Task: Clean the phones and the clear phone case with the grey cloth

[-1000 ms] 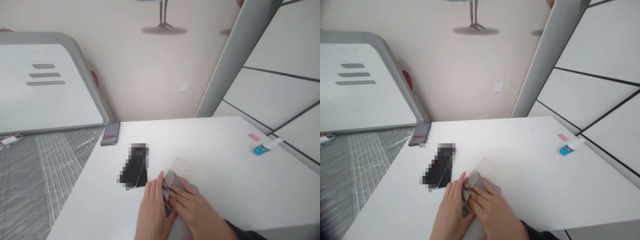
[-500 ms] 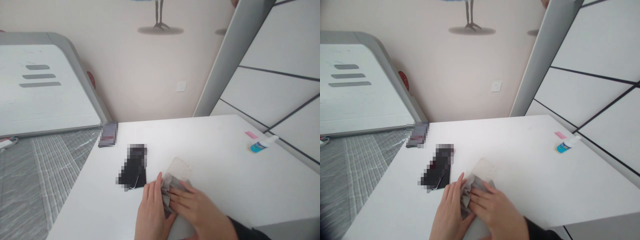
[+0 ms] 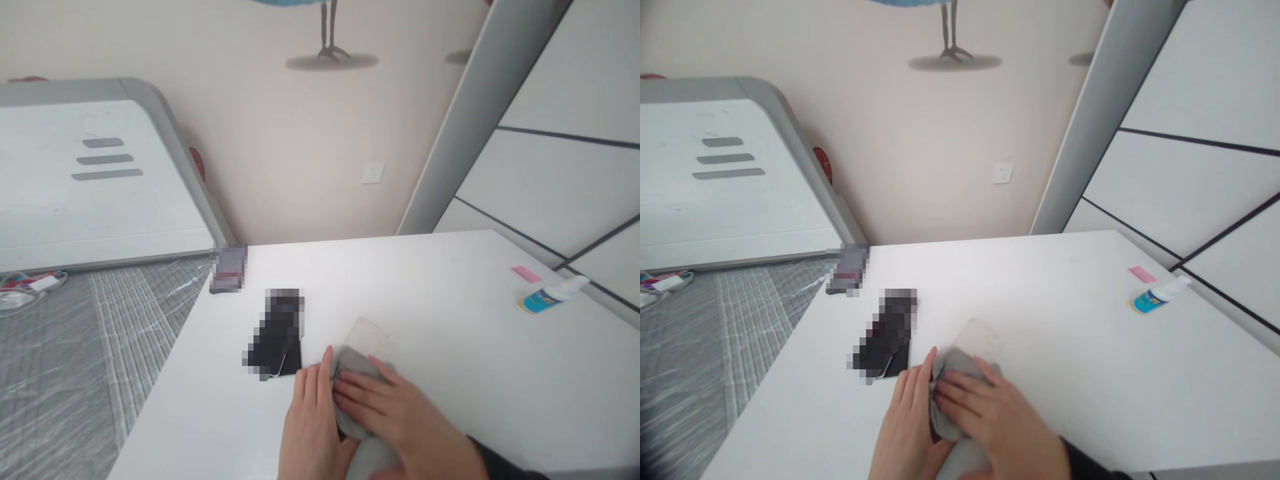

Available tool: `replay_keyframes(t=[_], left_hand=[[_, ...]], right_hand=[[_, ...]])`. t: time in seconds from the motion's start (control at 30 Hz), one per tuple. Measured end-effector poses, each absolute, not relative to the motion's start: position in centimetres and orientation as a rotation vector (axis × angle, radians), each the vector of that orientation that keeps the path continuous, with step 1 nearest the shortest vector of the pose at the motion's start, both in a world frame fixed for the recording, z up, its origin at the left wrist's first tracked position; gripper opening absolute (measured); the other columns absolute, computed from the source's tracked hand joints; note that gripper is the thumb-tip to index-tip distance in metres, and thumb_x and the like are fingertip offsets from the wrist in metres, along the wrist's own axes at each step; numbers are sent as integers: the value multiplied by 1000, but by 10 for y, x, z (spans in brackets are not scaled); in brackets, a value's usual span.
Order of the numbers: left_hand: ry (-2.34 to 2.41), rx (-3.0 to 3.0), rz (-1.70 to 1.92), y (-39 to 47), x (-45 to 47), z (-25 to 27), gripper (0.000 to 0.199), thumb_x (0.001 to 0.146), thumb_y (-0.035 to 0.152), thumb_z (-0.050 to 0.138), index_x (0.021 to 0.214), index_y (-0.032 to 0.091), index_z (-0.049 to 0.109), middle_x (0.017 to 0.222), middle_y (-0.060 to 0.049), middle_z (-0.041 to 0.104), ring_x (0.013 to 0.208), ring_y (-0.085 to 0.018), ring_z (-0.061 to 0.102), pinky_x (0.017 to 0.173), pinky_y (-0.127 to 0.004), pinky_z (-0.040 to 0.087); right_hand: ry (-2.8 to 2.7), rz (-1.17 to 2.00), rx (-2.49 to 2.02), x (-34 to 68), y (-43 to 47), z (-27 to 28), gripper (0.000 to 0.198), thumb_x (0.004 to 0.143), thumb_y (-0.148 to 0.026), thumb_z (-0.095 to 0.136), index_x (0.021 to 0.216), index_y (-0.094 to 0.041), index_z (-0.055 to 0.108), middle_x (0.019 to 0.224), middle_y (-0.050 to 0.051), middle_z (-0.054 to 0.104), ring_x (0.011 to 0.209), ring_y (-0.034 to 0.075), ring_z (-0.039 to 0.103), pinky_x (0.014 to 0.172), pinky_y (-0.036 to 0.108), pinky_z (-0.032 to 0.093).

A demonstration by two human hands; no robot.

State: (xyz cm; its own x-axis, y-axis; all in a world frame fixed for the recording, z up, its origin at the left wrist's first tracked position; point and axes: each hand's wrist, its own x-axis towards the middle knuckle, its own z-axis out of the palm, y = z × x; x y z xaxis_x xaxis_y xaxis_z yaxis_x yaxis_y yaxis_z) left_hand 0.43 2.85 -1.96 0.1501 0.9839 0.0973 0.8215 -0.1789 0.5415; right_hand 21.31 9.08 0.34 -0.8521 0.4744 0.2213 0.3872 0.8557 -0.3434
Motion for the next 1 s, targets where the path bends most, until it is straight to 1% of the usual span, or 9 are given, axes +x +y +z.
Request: replay_keyframes(t=[0.13, 0.2, 0.47, 0.57, 0.67, 0.73, 0.8, 0.9, 1.0], left_hand=[[1762, 2093, 678, 28, 5, -20, 107, 80, 30, 85, 163, 15, 20, 141, -19, 62, 123, -38, 60, 104, -53, 55], [1750, 2152, 729, 28, 4, -21, 111, 78, 28, 87, 163, 17, 17, 140, -18, 62, 121, -36, 61, 102, -51, 57], [1788, 2198, 790, 29, 4, -16, 115, 74, 22, 89, 163, 21, 15, 130, -13, 65, 112, -32, 65, 93, -46, 62], [1790, 2227, 807, 29, 2, -17, 114, 75, 25, 89, 162, 21, 16, 129, -14, 65, 111, -33, 65, 92, -48, 62], [1781, 2251, 818, 30, 1, -19, 113, 76, 24, 88, 162, 21, 15, 128, -14, 66, 109, -32, 66, 92, -48, 62], [1778, 2235, 820, 30, 1, -19, 113, 77, 25, 87, 163, 22, 14, 127, -13, 66, 108, -32, 67, 91, -47, 63], [1776, 2219, 821, 30, 1, -18, 115, 76, 26, 89, 163, 24, 13, 125, -11, 67, 108, -32, 67, 90, -47, 63], [1777, 2226, 810, 30, 1, -17, 119, 73, 25, 91, 163, 26, 12, 130, -13, 65, 111, -33, 67, 91, -48, 63], [1777, 2208, 819, 30, 1, -17, 117, 76, 26, 89, 163, 25, 12, 131, -13, 65, 111, -33, 67, 92, -49, 62]], right_hand=[[-2705, 390, -861, 213, 89, 3, 87, 96, -74, 55, 153, -9, 53, 153, 19, 55, 145, 39, 49, 127, 59, 28], [-2751, 491, -756, 212, 87, 6, 92, 92, -80, 55, 153, -11, 53, 153, 16, 56, 146, 37, 49, 128, 56, 27], [-2770, 576, -867, 206, 84, 15, 84, 98, -76, 50, 155, -14, 51, 157, 14, 52, 147, 34, 49, 129, 58, 22], [-2685, 416, -1118, 207, 83, 10, 78, 101, -68, 52, 156, -13, 49, 160, 18, 46, 147, 39, 47, 127, 67, 19], [-2738, 472, -860, 206, 81, 6, 80, 100, -68, 55, 159, -16, 45, 158, 13, 51, 149, 34, 46, 130, 60, 18], [-2744, 504, -927, 205, 81, 6, 80, 101, -70, 51, 159, -16, 44, 159, 13, 49, 148, 34, 46, 130, 62, 15], [-2704, 480, -1140, 205, 82, 9, 91, 97, -76, 52, 159, -11, 43, 163, 18, 41, 151, 40, 41, 127, 69, 12], [-2746, 583, -978, 206, 84, 14, 101, 91, -83, 54, 161, -11, 40, 164, 17, 39, 154, 38, 36, 130, 63, 13], [-2727, 577, -1019, 205, 85, 16, 88, 96, -77, 53, 159, -17, 44, 162, 14, 44, 151, 36, 42, 129, 64, 13]])
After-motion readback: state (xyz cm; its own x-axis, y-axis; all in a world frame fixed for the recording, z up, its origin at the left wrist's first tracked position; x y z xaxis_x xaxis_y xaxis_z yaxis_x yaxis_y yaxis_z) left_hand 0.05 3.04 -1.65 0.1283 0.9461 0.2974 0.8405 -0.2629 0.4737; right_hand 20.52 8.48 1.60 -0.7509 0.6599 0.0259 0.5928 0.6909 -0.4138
